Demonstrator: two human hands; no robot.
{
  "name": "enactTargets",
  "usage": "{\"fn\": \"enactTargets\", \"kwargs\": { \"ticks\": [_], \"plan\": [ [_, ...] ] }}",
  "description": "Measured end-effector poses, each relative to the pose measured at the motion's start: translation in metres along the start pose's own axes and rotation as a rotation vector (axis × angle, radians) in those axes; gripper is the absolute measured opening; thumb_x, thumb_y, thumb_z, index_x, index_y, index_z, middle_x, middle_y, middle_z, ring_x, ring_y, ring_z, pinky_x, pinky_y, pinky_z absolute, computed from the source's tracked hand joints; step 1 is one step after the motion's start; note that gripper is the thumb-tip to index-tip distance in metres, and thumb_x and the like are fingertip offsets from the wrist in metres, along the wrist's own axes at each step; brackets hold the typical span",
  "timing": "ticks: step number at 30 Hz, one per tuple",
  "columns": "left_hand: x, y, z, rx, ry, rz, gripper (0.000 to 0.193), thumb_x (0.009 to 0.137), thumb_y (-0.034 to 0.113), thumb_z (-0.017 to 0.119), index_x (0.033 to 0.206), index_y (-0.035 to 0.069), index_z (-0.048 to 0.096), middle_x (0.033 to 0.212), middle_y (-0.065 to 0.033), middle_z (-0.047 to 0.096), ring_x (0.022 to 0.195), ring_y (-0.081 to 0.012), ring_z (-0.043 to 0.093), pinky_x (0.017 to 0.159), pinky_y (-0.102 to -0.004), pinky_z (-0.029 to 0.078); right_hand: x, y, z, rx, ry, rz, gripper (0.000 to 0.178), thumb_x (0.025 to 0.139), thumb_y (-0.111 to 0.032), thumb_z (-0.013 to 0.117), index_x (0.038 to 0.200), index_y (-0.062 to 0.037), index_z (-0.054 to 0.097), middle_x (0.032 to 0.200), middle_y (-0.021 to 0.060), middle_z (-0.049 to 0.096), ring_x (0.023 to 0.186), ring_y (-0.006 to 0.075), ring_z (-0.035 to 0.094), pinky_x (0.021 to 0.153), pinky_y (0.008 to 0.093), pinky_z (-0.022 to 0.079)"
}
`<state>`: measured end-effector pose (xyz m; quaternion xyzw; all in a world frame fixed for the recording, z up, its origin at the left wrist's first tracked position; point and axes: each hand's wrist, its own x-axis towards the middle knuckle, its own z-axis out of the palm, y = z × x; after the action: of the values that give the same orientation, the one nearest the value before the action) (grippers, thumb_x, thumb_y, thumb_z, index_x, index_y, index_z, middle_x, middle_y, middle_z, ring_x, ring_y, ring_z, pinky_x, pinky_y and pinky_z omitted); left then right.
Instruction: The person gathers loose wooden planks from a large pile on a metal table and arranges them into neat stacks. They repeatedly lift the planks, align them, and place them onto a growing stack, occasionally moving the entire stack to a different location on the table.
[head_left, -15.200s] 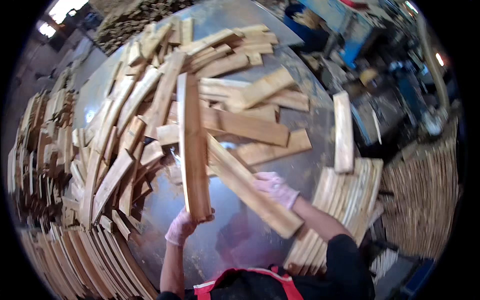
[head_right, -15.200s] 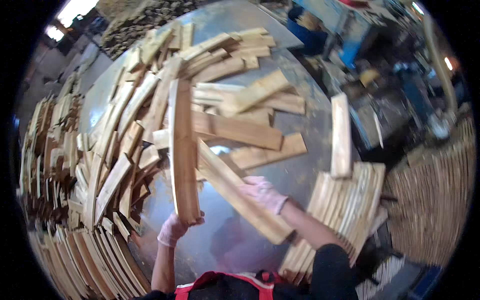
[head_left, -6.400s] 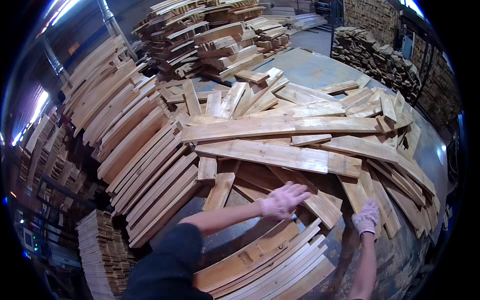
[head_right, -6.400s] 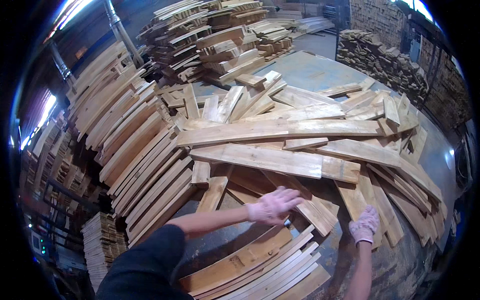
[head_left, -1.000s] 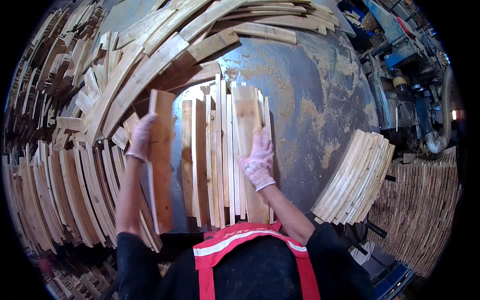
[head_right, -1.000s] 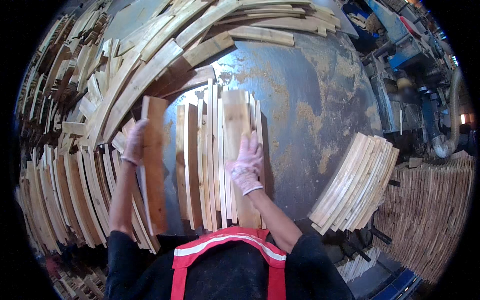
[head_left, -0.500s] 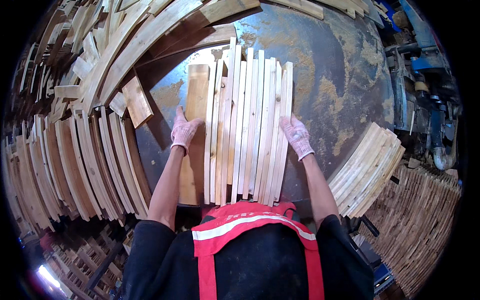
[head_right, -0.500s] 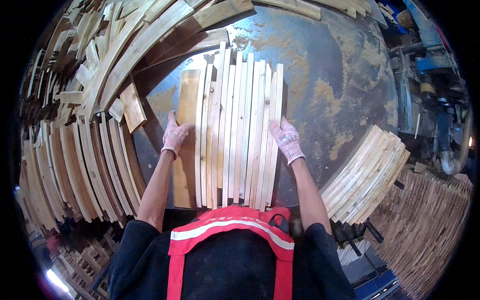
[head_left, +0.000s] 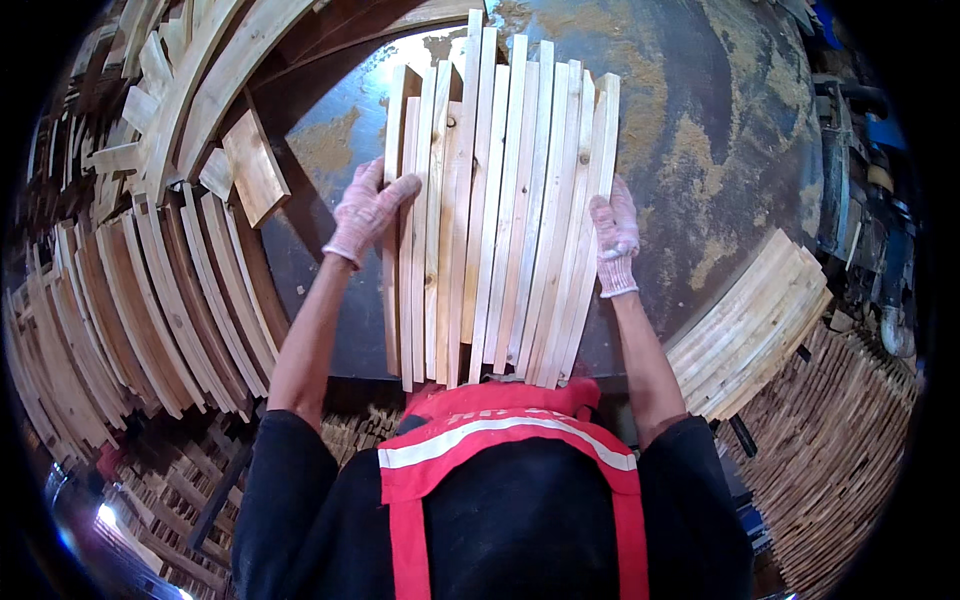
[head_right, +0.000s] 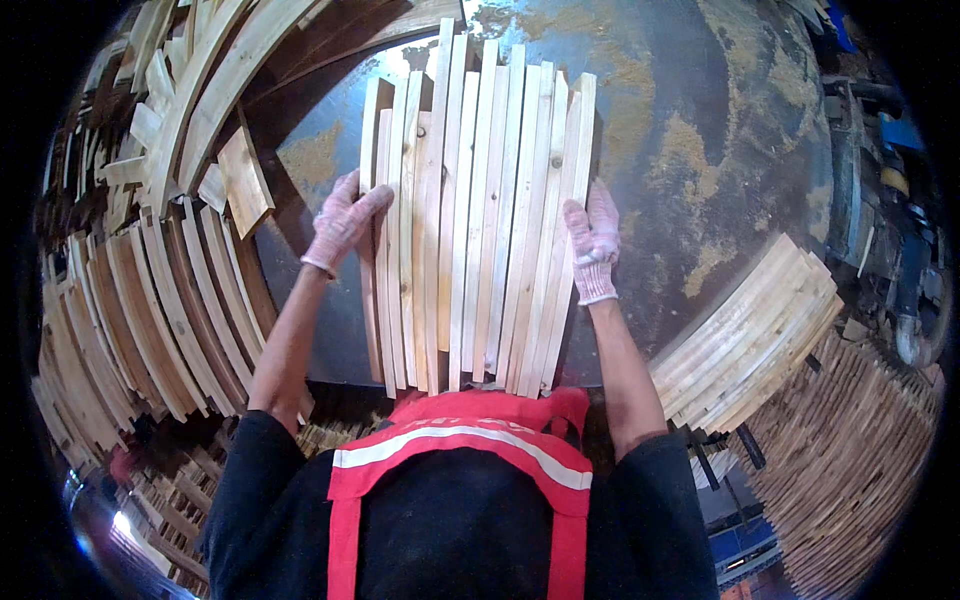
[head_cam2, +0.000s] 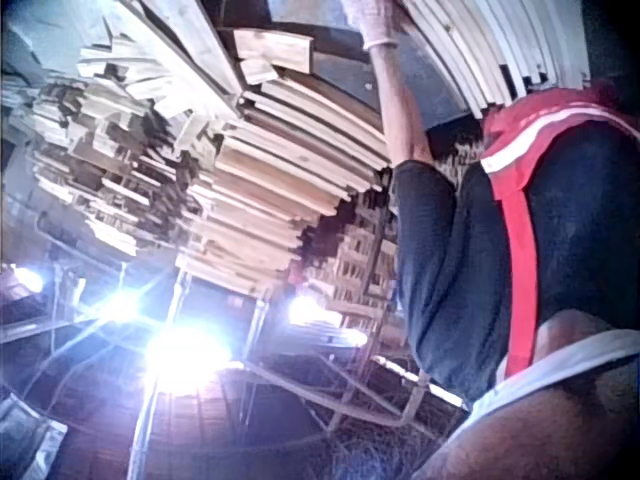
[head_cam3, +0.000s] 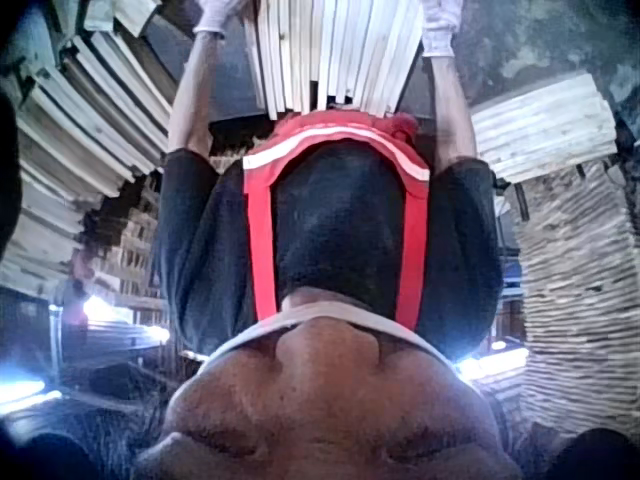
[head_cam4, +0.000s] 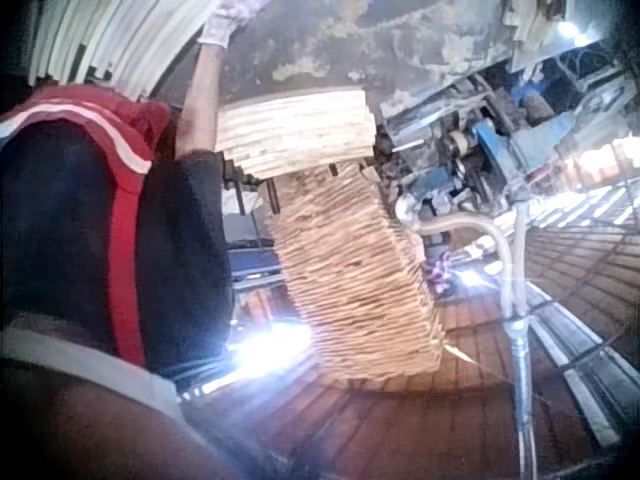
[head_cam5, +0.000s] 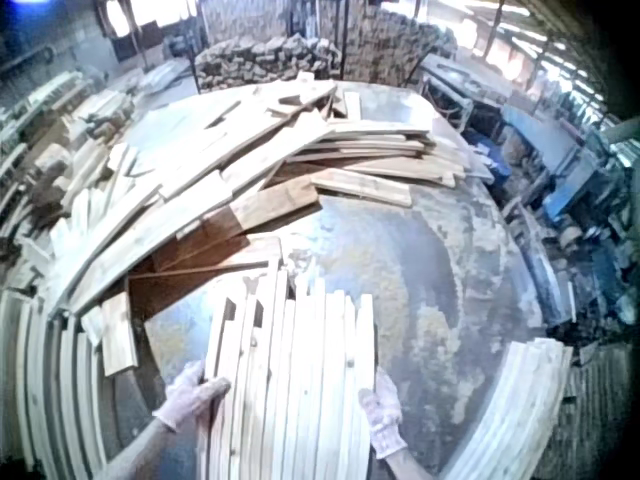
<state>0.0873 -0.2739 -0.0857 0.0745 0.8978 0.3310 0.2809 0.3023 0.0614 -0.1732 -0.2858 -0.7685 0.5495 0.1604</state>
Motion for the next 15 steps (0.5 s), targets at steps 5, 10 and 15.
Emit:
{"fn": "enactTargets", "kwargs": {
  "ticks": [5, 10, 15],
  "plan": [
    [0.002, -0.01, 0.047, -0.643, 0.124, -0.082, 0.082, 0.09, 0.036, 0.071, 0.158, 0.006, 0.035, 0.142, -0.021, 0.052, 0.122, -0.0278, 0.057, 0.104, -0.0414, 0.048, -0.012, -0.004, 0.018, 0.881, -0.114, 0.348, 0.063, 0.1, -0.022, 0.069, 0.152, -0.0033, 0.038, 0.128, 0.0167, 0.064, 0.105, 0.021, 0.07, 0.092, 0.0276, 0.06],
    [-0.001, 0.014, 0.031, -1.09, -0.074, -0.207, 0.071, 0.089, 0.015, 0.072, 0.152, 0.006, 0.04, 0.116, -0.0091, 0.066, 0.105, -0.0164, 0.063, 0.095, -0.0326, 0.053, -0.001, -0.019, 0.007, 1.095, -0.135, 0.656, 0.058, 0.101, -0.025, 0.064, 0.148, 0.0005, 0.039, 0.128, 0.0185, 0.065, 0.113, 0.0234, 0.069, 0.099, 0.0319, 0.059],
    [-0.01, 0.022, 0.006, -1.056, -0.162, -0.176, 0.074, 0.083, 0.019, 0.083, 0.147, 0.008, 0.048, 0.122, -0.0086, 0.068, 0.113, -0.0214, 0.066, 0.105, -0.0374, 0.053, 0.005, -0.05, 0.005, 0.765, -0.064, 0.631, 0.038, 0.104, -0.018, 0.054, 0.138, -0.0006, 0.056, 0.122, 0.0149, 0.07, 0.114, 0.0223, 0.069, 0.103, 0.0332, 0.055]
  ]
}}
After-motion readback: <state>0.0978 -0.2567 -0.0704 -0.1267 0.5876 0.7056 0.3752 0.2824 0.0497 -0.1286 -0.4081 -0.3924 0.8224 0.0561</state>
